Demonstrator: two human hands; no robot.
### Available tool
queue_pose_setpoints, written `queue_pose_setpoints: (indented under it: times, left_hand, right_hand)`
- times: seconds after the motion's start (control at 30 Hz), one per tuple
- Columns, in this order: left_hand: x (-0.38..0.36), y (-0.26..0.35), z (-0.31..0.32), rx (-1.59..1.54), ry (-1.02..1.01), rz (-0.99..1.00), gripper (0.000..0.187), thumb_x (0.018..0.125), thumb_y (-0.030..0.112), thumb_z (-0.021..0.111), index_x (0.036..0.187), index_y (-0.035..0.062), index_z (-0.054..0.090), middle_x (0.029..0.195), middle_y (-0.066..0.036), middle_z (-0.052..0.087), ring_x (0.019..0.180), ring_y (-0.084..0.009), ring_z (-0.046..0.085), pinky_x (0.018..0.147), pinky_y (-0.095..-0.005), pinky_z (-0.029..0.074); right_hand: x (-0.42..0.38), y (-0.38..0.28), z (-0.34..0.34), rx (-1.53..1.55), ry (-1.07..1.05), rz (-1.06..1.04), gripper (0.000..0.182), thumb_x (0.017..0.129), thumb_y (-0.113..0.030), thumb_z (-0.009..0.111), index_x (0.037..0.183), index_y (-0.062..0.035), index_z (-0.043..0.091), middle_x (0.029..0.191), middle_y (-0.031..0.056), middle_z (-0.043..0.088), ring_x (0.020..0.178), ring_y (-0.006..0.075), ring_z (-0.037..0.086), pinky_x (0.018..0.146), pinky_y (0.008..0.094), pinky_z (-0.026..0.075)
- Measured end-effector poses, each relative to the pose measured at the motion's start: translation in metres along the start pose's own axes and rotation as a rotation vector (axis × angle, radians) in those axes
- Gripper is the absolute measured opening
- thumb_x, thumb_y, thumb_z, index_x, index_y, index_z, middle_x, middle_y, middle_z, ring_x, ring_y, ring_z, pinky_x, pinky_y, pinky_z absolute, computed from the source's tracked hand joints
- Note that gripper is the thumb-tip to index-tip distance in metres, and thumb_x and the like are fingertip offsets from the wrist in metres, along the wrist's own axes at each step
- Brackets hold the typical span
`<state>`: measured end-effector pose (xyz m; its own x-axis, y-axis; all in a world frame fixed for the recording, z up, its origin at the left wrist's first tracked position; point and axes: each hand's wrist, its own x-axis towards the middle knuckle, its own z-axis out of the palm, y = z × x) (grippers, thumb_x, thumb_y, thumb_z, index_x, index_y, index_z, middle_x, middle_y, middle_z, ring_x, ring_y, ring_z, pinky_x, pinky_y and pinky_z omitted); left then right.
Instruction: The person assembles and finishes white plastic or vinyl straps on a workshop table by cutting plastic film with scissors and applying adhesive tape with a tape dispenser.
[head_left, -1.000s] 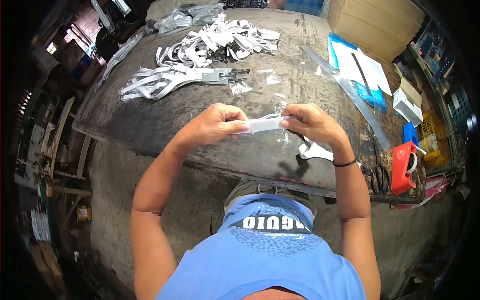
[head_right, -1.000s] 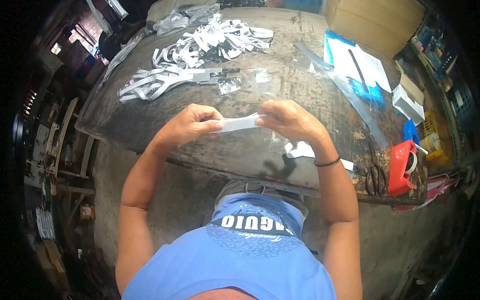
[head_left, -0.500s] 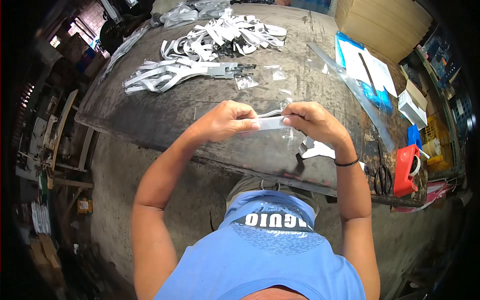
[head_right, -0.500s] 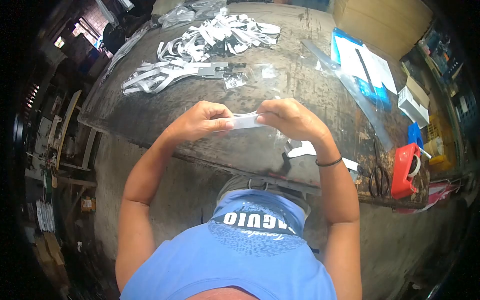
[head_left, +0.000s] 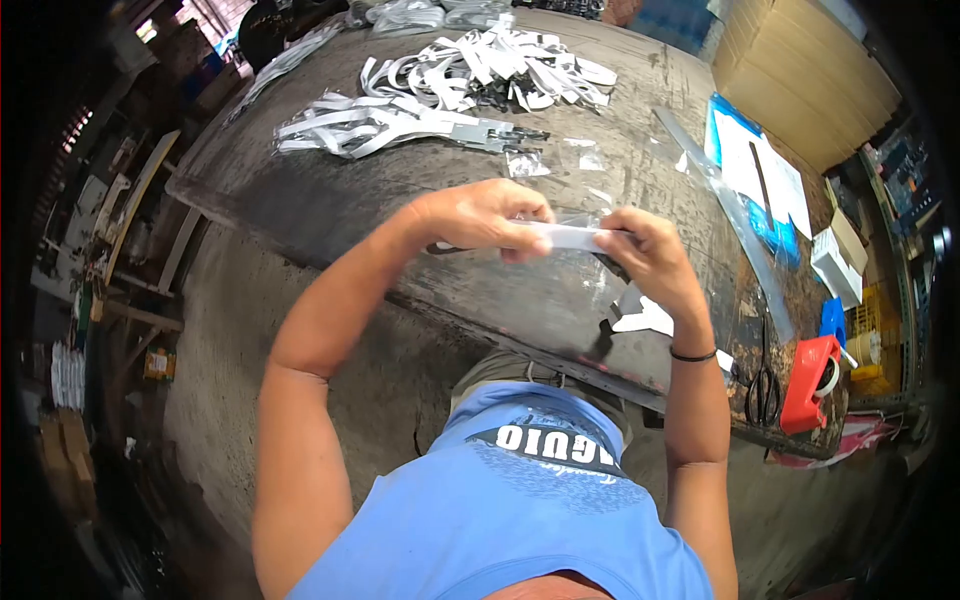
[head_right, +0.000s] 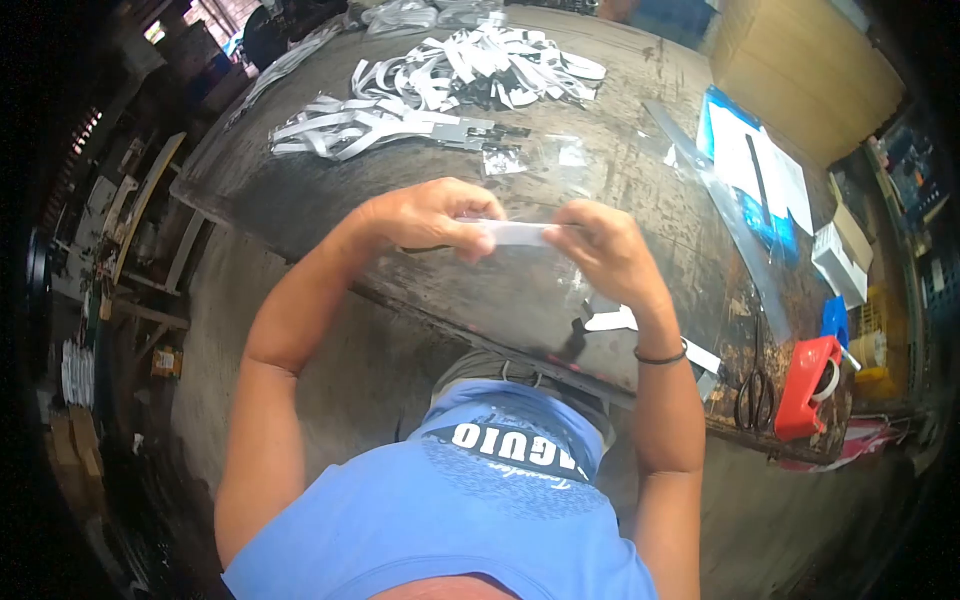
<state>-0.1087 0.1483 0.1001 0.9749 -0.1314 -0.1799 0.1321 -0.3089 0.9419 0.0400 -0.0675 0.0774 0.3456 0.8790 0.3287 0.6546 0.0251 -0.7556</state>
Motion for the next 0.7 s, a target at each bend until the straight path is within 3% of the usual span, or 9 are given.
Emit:
queue_pose_setpoints:
  times: [0.1,0.17,0.33,0.4,0.47,0.5,0.53,0.63,0.7]
  left_hand:
    - [-0.03,-0.015,-0.033,0.094,-0.054,-0.155,0.025,0.084,0.022,0.074,0.091,0.0,0.064,0.076,-0.003,0.063,0.073,-0.0083,0.058,0.065,-0.0251,0.047]
    - [-0.051,-0.03,-0.055,0.075,-0.054,-0.241,0.025,0.082,0.021,0.075,0.09,0.0006,0.064,0.076,-0.002,0.063,0.073,-0.0085,0.058,0.065,-0.0257,0.046]
    - [-0.098,-0.049,-0.088,0.463,0.246,-0.386,0.026,0.073,0.021,0.078,0.083,0.0033,0.061,0.074,-0.001,0.061,0.073,-0.0114,0.056,0.066,-0.0292,0.044]
    - [-0.113,-0.066,-0.089,0.519,0.274,-0.491,0.035,0.07,0.028,0.08,0.088,0.0047,0.06,0.084,-0.005,0.063,0.081,-0.0177,0.06,0.071,-0.0325,0.046]
    - [-0.126,-0.082,-0.082,0.951,0.336,-0.539,0.051,0.065,0.037,0.082,0.099,0.0067,0.059,0.102,-0.01,0.063,0.096,-0.0263,0.059,0.084,-0.0413,0.044]
    - [-0.127,-0.091,-0.084,0.974,0.198,-0.752,0.079,0.058,0.047,0.083,0.123,0.0111,0.055,0.132,-0.016,0.051,0.125,-0.0334,0.046,0.103,-0.05,0.032]
    - [-0.128,-0.097,-0.079,0.972,0.192,-0.753,0.079,0.058,0.047,0.083,0.123,0.0111,0.055,0.132,-0.016,0.051,0.125,-0.0334,0.046,0.103,-0.05,0.032]
    - [-0.115,-0.099,-0.06,1.104,0.295,-0.517,0.112,0.057,0.06,0.08,0.149,0.0173,0.033,0.154,-0.018,0.026,0.146,-0.0342,0.016,0.117,-0.0536,0.011]
    - [-0.078,-0.093,-0.044,0.932,0.385,-0.127,0.102,0.067,0.064,0.074,0.147,0.0122,0.036,0.151,-0.019,0.031,0.144,-0.0346,0.022,0.116,-0.0472,0.018]
  right_hand:
    - [-0.004,0.01,-0.02,0.042,0.003,0.021,0.012,0.09,-0.01,0.066,0.091,0.0013,0.064,0.073,-0.0011,0.054,0.069,0.0071,0.048,0.06,0.0242,0.04]
    - [-0.008,0.012,-0.032,0.017,-0.027,0.129,0.017,0.09,-0.015,0.067,0.095,0.0008,0.065,0.08,0.0051,0.06,0.074,0.0118,0.055,0.067,0.0264,0.045]
    - [-0.004,0.016,-0.037,0.128,-0.108,0.223,0.018,0.091,-0.016,0.066,0.096,0.0008,0.064,0.081,0.0023,0.059,0.077,0.0085,0.053,0.068,0.0255,0.044]
    - [-0.002,0.016,-0.032,0.069,-0.141,0.21,0.017,0.091,-0.016,0.065,0.095,0.0009,0.064,0.08,0.0024,0.059,0.076,0.0086,0.053,0.068,0.0249,0.044]
    - [0.001,0.015,-0.023,0.028,-0.152,0.176,0.017,0.091,-0.016,0.065,0.092,0.0014,0.063,0.076,0.0023,0.057,0.072,0.0092,0.051,0.064,0.0253,0.043]
    - [0.001,0.014,-0.02,0.069,-0.17,0.196,0.017,0.091,-0.016,0.065,0.092,0.0016,0.063,0.074,0.0025,0.056,0.07,0.0095,0.05,0.063,0.0259,0.042]
    - [0.0,0.014,-0.017,0.11,-0.188,0.217,0.018,0.09,-0.015,0.065,0.091,0.0019,0.063,0.073,0.0028,0.055,0.068,0.0098,0.048,0.061,0.0265,0.041]
    - [0.005,0.016,-0.009,0.072,-0.216,0.191,0.017,0.09,-0.015,0.065,0.091,0.0013,0.063,0.071,0.0042,0.053,0.066,0.0111,0.047,0.06,0.0278,0.04]
    - [0.009,0.012,-0.004,0.011,-0.237,0.173,0.015,0.088,-0.014,0.066,0.09,0.0003,0.063,0.072,0.0071,0.055,0.067,0.0146,0.05,0.062,0.0302,0.042]
